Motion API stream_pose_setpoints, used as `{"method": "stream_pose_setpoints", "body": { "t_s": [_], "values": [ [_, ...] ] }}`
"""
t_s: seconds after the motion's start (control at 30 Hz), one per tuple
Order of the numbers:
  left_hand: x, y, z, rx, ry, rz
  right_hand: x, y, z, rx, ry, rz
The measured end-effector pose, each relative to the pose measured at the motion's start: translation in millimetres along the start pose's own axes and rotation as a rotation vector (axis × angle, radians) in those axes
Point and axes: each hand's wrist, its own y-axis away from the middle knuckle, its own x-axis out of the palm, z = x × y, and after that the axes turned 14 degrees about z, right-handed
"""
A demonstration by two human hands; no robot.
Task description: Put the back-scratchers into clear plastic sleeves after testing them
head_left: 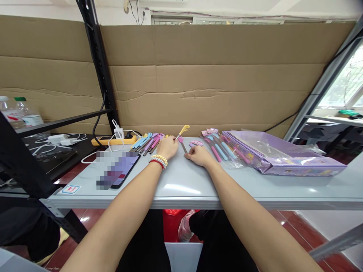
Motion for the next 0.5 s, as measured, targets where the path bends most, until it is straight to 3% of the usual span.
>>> {"method": "stream_pose_setpoints", "body": {
  "t_s": [0.33, 0.5],
  "values": [
    [4.1, -3.6, 1.2, 0.01, 0.028, -0.05, 0.2, 0.8, 3.0, -0.114, 0.001, 0.049],
    [3.3, -3.4, 1.0, 0.028, 0.037, -0.067, 0.5, 6.3, 13.8, -0.175, 0.092, -0.159]
  ]
}}
